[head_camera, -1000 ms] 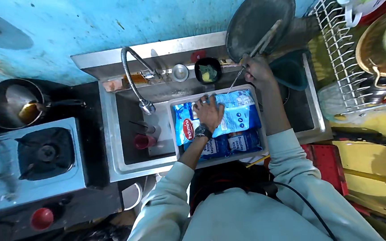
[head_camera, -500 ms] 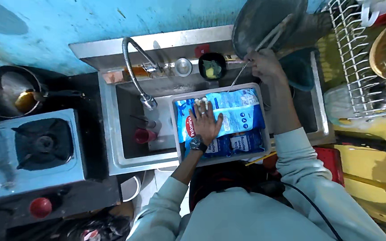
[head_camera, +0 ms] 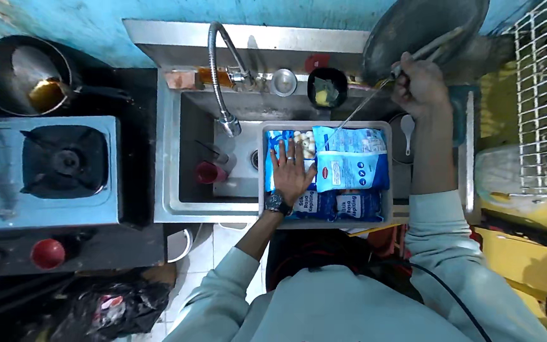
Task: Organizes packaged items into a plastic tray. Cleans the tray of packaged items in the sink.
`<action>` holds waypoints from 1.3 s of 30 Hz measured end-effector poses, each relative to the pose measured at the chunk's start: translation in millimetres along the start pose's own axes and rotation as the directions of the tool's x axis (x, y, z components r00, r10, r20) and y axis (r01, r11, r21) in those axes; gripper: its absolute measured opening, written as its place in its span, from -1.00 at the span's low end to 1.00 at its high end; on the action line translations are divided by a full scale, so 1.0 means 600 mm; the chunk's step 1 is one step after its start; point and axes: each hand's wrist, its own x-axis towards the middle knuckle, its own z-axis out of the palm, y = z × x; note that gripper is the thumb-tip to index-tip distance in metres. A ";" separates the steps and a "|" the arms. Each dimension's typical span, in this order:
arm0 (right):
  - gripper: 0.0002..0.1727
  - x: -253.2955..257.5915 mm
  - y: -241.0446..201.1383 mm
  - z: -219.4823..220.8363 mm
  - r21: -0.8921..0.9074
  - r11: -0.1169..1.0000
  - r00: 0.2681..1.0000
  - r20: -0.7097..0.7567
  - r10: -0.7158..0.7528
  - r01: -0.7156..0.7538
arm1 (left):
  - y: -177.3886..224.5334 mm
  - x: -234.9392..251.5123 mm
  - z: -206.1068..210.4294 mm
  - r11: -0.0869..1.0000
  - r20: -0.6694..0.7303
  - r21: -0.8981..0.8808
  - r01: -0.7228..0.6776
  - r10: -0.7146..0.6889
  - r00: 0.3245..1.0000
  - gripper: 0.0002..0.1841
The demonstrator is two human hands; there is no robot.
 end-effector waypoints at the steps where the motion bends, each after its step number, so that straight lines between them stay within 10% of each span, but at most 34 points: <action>1: -0.68 0.005 0.004 0.003 0.000 1.000 1.000 -0.009 0.002 -0.002 | -0.002 0.001 0.002 1.000 -0.005 -0.006 -0.009 0.009 1.000 -0.14; 14: -0.72 -0.003 0.011 0.005 0.051 0.999 1.000 -0.010 -0.001 0.002 | -0.014 0.003 0.007 0.984 -0.100 -0.176 -0.027 0.009 0.995 -0.58; 30: -0.71 0.004 0.013 0.005 0.086 0.996 1.000 0.003 0.006 -0.006 | -0.008 0.007 0.006 0.996 -0.073 -0.086 -0.029 0.022 0.997 -0.52; 39: -0.64 0.001 0.061 -0.030 -0.413 0.909 0.999 -0.043 0.030 -0.046 | -0.009 0.005 0.009 0.999 -0.045 -0.031 -0.041 0.040 0.998 -0.37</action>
